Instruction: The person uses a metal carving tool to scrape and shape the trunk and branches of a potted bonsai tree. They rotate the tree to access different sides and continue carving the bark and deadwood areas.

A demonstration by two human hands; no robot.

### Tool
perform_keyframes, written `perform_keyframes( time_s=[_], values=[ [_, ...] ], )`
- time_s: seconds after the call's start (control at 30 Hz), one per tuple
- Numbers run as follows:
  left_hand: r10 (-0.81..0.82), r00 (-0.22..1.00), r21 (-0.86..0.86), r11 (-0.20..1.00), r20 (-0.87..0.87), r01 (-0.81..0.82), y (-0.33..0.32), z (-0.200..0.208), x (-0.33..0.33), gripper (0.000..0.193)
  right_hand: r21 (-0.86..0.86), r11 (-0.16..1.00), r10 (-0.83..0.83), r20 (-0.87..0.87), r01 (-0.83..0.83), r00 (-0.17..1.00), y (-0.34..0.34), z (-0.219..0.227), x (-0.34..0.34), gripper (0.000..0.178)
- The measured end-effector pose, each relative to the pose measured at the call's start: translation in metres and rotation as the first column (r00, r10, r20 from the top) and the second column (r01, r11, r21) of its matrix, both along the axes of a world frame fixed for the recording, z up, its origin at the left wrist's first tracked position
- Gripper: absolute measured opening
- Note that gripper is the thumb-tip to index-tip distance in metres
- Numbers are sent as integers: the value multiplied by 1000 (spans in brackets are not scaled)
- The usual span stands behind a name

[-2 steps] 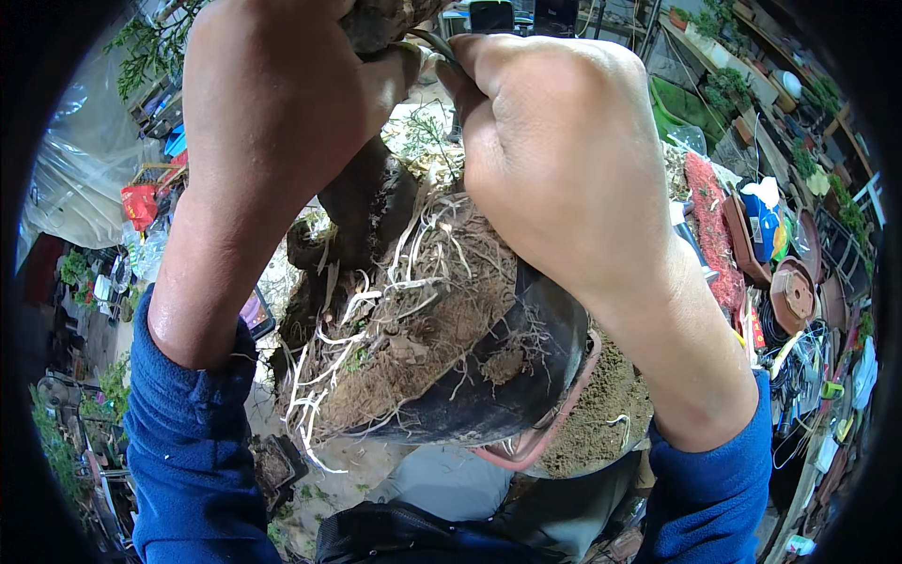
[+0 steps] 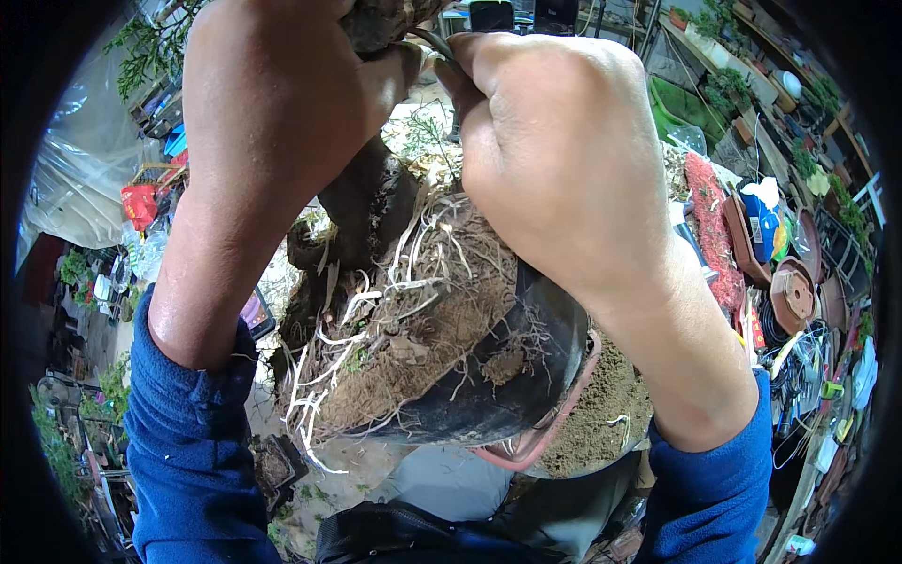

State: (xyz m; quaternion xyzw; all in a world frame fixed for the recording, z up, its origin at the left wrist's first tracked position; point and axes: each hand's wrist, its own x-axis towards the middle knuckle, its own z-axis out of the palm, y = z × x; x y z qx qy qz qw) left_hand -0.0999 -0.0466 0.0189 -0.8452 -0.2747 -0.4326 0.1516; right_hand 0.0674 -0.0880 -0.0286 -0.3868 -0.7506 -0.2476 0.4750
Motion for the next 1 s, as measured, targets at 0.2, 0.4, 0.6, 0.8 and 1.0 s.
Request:
perform_keyframes(
  time_s=[0.2, 0.4, 0.6, 0.8, 1.0],
  values=[
    [-23, 1000, 85, 996, 18, 21, 0, -11, 3, 17, -14, 995, -99, 53, 100, 994, -5, 4, -8, 3],
    [-104, 983, 246, 959, -151, 140, 14, 9, -2, 34, 12, 994, -112, 55, 111, 992, -6, 4, -12, 5],
    [314, 937, 362, 900, -154, -243, 10, 9, -8, 21, 192, 972, 25, 473, -131, 881, 8, 21, 15, 3],
    [218, 959, 353, 924, -182, -143, 22, -7, -18, 20, 505, 862, -410, 751, -50, 518, 9, 54, 29, 14],
    [272, 946, 294, 932, -174, -214, 10, -4, -16, 31, 564, 824, -522, 790, -47, 322, 10, 60, 38, 19]
  ],
)
